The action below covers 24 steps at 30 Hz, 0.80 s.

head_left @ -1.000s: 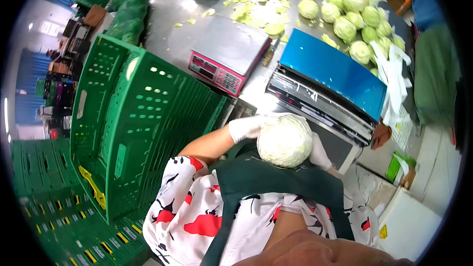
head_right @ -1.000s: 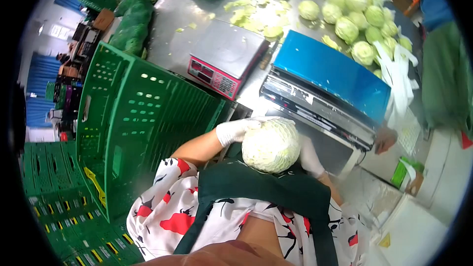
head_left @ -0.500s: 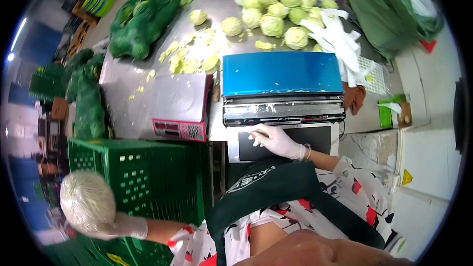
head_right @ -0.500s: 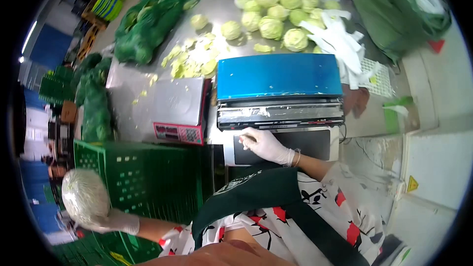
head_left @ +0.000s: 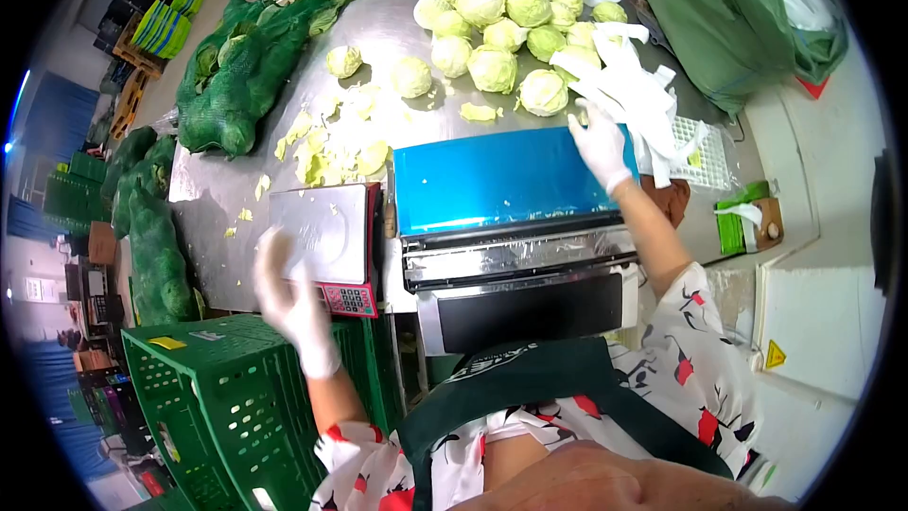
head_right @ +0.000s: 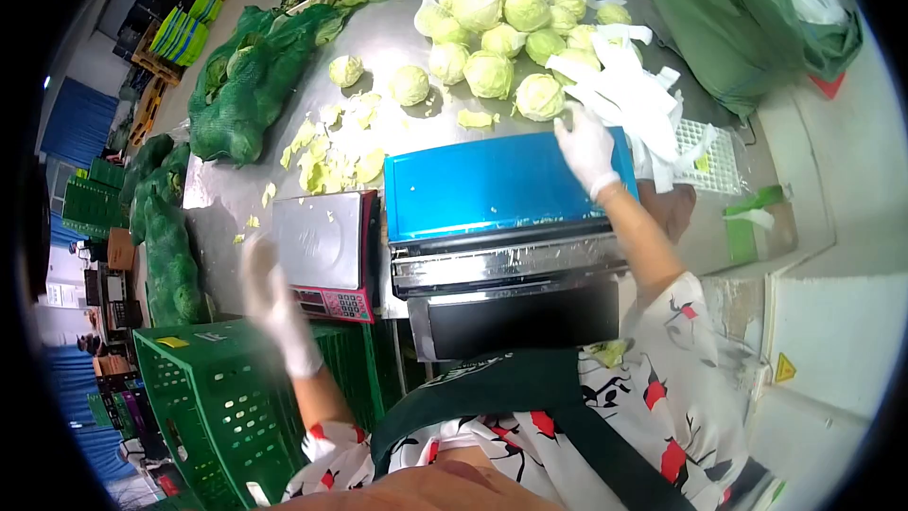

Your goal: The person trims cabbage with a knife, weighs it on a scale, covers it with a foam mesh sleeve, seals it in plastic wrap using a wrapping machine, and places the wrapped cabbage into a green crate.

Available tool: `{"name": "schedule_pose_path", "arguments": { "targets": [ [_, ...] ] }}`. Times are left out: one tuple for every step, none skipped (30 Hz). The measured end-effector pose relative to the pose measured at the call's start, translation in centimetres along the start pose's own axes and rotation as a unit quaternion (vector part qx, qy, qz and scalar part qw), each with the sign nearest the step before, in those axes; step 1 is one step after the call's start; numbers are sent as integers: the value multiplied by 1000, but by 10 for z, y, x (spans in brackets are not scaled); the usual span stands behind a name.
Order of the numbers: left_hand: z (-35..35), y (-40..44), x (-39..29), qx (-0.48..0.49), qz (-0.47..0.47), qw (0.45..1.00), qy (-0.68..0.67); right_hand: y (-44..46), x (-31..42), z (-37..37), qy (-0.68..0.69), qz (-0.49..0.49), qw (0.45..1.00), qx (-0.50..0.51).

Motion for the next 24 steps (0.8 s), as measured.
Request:
{"name": "schedule_pose_path", "arguments": {
  "targets": [
    [43,6,27,74,-88,991,-65,22,-16,19,-60,2,998,9],
    [88,8,54,157,-133,971,-123,40,-26,35,-116,-15,993,0],
    [132,9,82,217,-193,938,-190,55,-35,48,-173,-31,984,-9],
    [173,14,97,238,-213,927,-194,67,-43,61,-210,-56,976,20],
    [213,19,125,259,-219,921,-192,78,-52,74,-246,-80,965,48],
    [251,26,142,284,-251,906,-187,87,-61,86,-281,-102,951,76],
    [286,34,164,299,-312,883,-185,96,-71,93,-275,-119,951,77],
    [320,40,186,313,-373,854,-182,105,-81,96,-270,-135,950,80],
    [350,46,202,310,-387,852,-169,113,-87,96,-264,-152,949,83],
    [379,51,221,314,-412,835,-185,118,-83,71,-237,-181,954,-24],
    [411,55,252,296,-466,811,-194,120,-73,33,-155,-175,966,-111],
    [440,57,275,275,-519,784,-203,120,-65,-7,-72,-166,963,-198],
    [458,61,277,259,-529,782,-205,124,-70,-27,-93,-147,959,-222],
    [481,62,279,251,-559,759,-219,126,-81,-45,-40,-118,957,-263],
    [502,62,283,242,-589,735,-233,123,-90,-59,-72,-56,954,-286],
    [527,62,291,254,-600,714,-255,121,-87,-80,-13,-45,959,-280],
    [552,60,305,266,-611,692,-278,120,-93,-91,46,-53,953,-294],
    [570,55,311,277,-620,670,-300,118,-95,-103,112,-26,946,-304],
    [575,55,311,240,-610,706,-267,115,-103,-113,152,5,937,-316],
    [579,55,309,202,-598,740,-233,112,-111,-122,191,36,925,-327],
    [577,56,306,163,-584,771,-197,111,-122,-128,230,67,911,-336],
    [579,60,304,164,-550,785,-231,112,-133,-133,236,90,907,-338],
    [578,57,305,179,-566,765,-252,111,-148,-139,243,114,901,-340],
    [575,56,311,193,-579,745,-271,111,-158,-143,252,139,894,-343]
  ]
}}
Point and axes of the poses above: each hand's wrist, its own y-axis towards the middle knuckle, its own z-axis out of the palm, x = y × z, the point moved 6 cm from there along y, towards the middle knuckle, and after that the axes turned 9 degrees about -y, right-handed, at the moved point
